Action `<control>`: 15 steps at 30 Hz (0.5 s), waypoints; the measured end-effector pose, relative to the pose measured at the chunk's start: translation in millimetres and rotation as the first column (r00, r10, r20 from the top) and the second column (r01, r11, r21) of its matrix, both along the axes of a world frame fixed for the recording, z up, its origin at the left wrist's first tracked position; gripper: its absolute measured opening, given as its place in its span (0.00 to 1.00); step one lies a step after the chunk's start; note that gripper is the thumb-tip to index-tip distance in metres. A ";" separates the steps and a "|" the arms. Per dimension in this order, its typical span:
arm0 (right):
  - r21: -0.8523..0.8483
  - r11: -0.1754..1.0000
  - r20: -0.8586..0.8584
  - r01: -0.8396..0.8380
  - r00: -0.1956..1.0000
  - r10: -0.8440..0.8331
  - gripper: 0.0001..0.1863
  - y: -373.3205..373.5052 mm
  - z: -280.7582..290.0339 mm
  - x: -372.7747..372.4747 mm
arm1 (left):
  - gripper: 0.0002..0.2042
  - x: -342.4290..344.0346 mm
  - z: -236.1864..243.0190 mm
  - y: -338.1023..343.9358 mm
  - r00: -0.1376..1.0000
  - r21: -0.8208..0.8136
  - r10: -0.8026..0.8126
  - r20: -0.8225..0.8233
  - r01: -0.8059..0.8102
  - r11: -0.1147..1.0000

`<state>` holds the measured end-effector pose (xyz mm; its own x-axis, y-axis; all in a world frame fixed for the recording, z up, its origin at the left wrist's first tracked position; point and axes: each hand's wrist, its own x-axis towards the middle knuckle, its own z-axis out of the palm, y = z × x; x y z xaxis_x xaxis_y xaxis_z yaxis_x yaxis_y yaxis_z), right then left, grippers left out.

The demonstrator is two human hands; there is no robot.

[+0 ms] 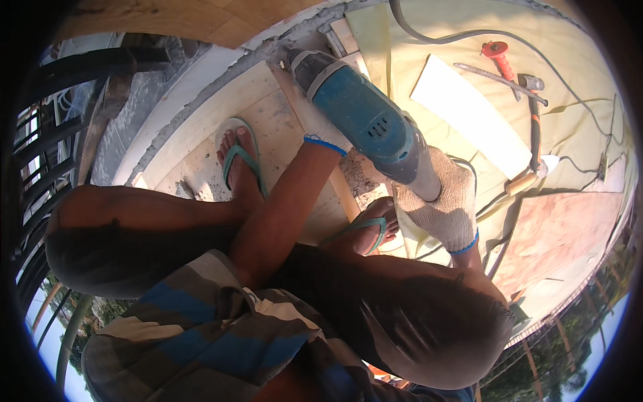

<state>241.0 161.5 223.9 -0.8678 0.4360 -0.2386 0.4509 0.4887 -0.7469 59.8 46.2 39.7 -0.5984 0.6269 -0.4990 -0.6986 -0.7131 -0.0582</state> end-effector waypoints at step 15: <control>-0.012 0.996 0.060 -0.094 0.994 0.094 0.18 4.3 13.3 -126.8 | 0.32 -85.9 -39.3 0.1 0.981 0.362 0.005 0.193 -0.076 0.929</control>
